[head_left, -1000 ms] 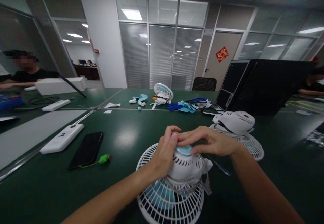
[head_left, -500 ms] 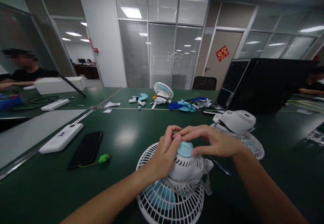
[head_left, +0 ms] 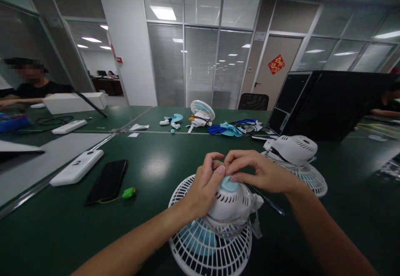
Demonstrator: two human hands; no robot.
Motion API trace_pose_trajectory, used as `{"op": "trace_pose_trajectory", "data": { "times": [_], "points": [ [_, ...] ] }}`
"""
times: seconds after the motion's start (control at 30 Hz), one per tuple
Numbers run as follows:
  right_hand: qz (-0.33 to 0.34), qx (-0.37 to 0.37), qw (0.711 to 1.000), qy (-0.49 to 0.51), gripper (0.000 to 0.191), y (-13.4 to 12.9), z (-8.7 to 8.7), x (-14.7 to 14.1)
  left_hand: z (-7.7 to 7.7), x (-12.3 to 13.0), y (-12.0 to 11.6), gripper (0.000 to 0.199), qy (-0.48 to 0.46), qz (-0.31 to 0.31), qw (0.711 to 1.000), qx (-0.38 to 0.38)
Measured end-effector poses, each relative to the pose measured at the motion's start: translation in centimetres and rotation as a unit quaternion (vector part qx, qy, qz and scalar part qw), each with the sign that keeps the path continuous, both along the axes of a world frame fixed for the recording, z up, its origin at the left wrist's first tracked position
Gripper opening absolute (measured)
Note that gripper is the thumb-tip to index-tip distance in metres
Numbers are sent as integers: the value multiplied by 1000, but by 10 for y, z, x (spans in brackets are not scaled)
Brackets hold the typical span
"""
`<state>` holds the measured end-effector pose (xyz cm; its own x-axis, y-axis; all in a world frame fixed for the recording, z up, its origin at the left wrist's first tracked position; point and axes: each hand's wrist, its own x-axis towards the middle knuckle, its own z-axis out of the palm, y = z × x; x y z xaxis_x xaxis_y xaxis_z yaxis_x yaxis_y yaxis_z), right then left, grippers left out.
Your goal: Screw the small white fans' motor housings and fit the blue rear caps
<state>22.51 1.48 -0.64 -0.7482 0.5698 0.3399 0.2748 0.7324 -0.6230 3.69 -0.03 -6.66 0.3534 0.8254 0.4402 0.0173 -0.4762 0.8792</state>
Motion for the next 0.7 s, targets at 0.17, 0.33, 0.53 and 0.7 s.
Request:
{"op": "trace_pose_trajectory", "data": {
  "times": [0.17,0.33,0.53,0.7],
  "points": [
    [-7,21,1000,-21,16,-4,5,-3,-4,-1,1,37,5,0,1000,6],
    [-35,43,997,-49,14,-10,10,-4,-7,-1,3,48,29,2,1000,9],
    [-75,71,992,-79,11,-21,14,-7,-6,-2,2,54,48,-7,998,26],
    [-90,109,987,-82,11,-21,14,-16,-5,-3,-1,55,54,-5,998,21]
  ]
}}
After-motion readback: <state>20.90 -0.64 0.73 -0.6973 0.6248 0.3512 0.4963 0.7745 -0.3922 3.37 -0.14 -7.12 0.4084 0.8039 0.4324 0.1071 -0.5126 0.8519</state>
